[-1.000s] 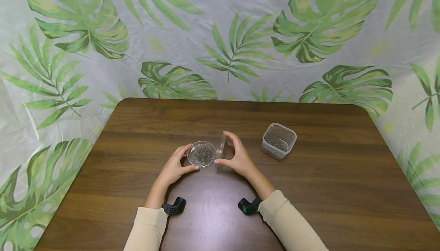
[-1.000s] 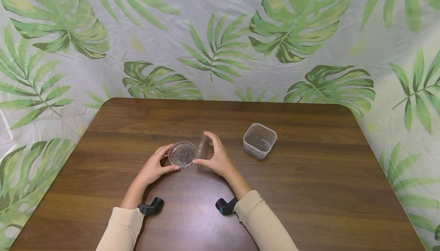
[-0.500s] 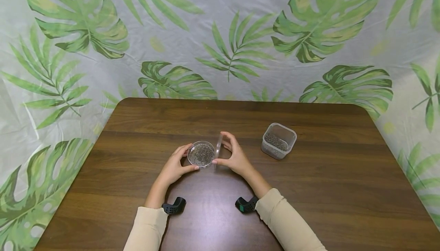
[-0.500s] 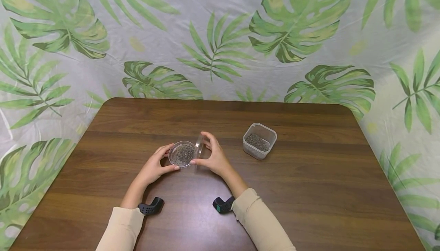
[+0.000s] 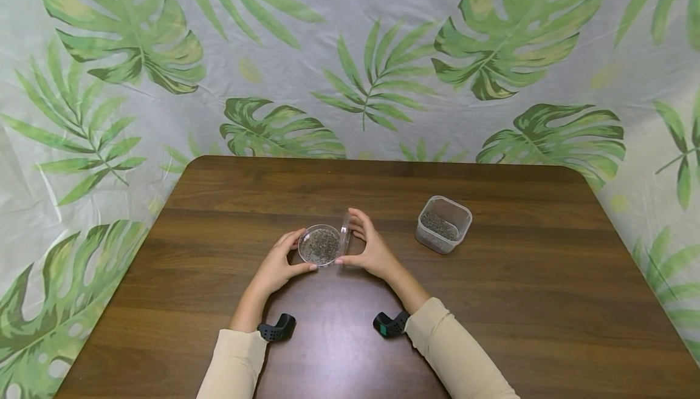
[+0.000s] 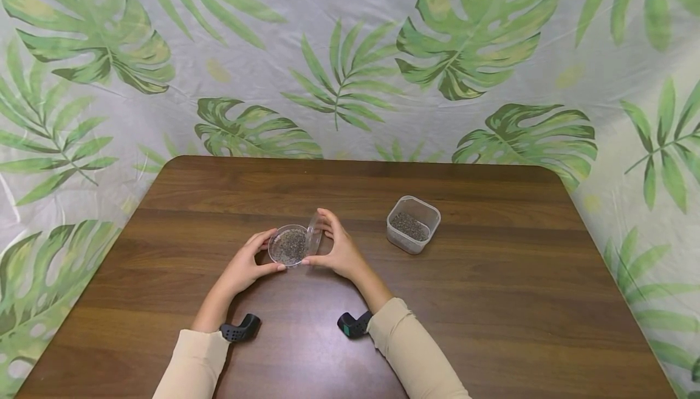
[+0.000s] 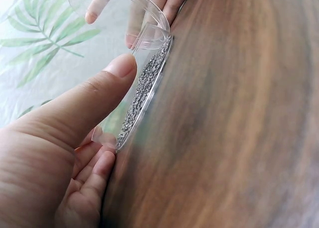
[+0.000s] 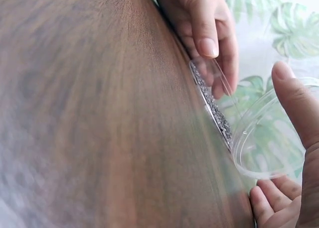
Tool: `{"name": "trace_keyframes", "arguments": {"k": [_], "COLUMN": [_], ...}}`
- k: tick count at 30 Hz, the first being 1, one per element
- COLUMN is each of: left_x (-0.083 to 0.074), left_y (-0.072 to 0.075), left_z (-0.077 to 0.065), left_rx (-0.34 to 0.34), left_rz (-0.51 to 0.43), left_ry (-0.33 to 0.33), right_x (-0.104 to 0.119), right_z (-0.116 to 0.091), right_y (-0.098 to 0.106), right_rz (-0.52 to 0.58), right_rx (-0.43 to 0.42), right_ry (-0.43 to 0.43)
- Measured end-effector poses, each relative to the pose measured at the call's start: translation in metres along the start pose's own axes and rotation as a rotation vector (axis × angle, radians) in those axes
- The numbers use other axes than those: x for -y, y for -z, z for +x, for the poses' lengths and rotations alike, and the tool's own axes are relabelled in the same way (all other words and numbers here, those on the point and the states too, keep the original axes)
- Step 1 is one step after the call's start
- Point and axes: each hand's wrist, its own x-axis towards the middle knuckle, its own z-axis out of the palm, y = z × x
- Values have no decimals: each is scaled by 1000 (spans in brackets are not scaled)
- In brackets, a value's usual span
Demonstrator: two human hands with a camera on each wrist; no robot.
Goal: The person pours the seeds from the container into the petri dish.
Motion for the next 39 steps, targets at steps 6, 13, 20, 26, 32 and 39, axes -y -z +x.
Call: {"name": "trace_keyframes", "arguments": {"k": [6,13,20,26,32,39], "left_x": [1,2,2,2,2,2], "left_y": [0,0,-1,-1,-1,0], "left_z": [0,-1,0,0,0,0], "left_rx": [-3,3,-11,-12,-4,-5], "left_rz": [0,-8,6,14,12,14], "left_ry": [-6,0,-23,-21,-8,-13], "right_x": [-17,-34,-33,-33,-31,0], "right_z": [2,3,3,3,5,3], "right_y": [-2,-6,-8,-11,-14,-14], "right_rz": [-37,-119,-161,-179,-188,-160], "right_rx": [8,10,-9,-14,-15,-10], "right_ry": [12,-11,-25,-21,-53,-23]}}
